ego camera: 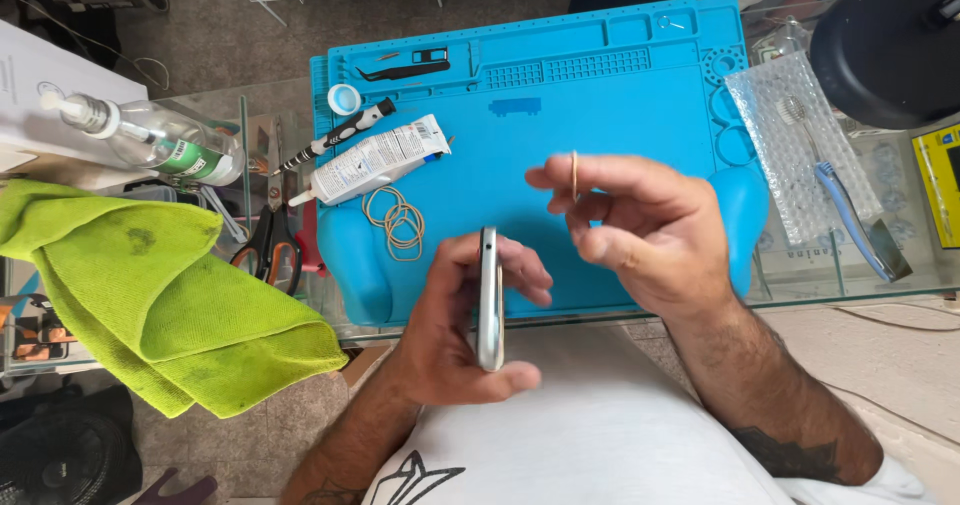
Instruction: The person secures a smartphone with multiple rubber bands. They stretch and wrap the bands around the phone's length and width, creating a crisscross pattern to hold the device together.
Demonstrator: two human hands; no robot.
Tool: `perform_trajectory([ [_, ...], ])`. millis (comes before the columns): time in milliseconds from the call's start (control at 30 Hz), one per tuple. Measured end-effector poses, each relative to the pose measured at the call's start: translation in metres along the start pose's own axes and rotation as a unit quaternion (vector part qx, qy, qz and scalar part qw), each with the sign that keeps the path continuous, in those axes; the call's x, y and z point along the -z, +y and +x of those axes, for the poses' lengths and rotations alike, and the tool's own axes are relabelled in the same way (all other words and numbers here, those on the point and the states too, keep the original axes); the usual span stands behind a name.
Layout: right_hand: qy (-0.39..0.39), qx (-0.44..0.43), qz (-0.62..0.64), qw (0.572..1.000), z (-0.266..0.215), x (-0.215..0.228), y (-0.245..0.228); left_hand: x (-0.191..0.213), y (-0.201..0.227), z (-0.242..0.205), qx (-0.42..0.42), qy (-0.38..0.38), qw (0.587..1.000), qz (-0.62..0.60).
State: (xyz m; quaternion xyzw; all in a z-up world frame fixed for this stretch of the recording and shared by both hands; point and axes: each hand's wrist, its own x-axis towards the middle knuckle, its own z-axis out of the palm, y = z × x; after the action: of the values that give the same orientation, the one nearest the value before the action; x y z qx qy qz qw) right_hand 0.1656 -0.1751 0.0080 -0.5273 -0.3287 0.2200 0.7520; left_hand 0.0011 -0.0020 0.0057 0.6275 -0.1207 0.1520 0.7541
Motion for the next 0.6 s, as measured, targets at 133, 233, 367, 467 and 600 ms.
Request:
perform_trajectory([
  [133, -0.046, 0.040, -0.110, 0.992, -0.006, -0.011, -0.019, 0.006, -0.012, 0.005, -0.051, 0.042, 0.982, 0.177],
  [233, -0.096, 0.081, -0.166, 0.978, -0.013, -0.018, -0.025, 0.006, -0.028, 0.005, -0.089, 0.070, 0.973, 0.203],
  [367, -0.127, 0.095, -0.174, 0.972, -0.016, -0.029, -0.030, 0.004, -0.031, 0.006, -0.098, 0.053, 0.989, 0.098],
  [467, -0.136, 0.103, -0.177, 0.969, -0.017, -0.032, -0.030, 0.008, -0.033, 0.005, -0.097, 0.041, 0.990, 0.089],
  [600, -0.141, 0.110, -0.171, 0.969, -0.017, -0.034, -0.027, 0.011, -0.035, 0.004, -0.114, 0.041, 0.986, 0.111],
])
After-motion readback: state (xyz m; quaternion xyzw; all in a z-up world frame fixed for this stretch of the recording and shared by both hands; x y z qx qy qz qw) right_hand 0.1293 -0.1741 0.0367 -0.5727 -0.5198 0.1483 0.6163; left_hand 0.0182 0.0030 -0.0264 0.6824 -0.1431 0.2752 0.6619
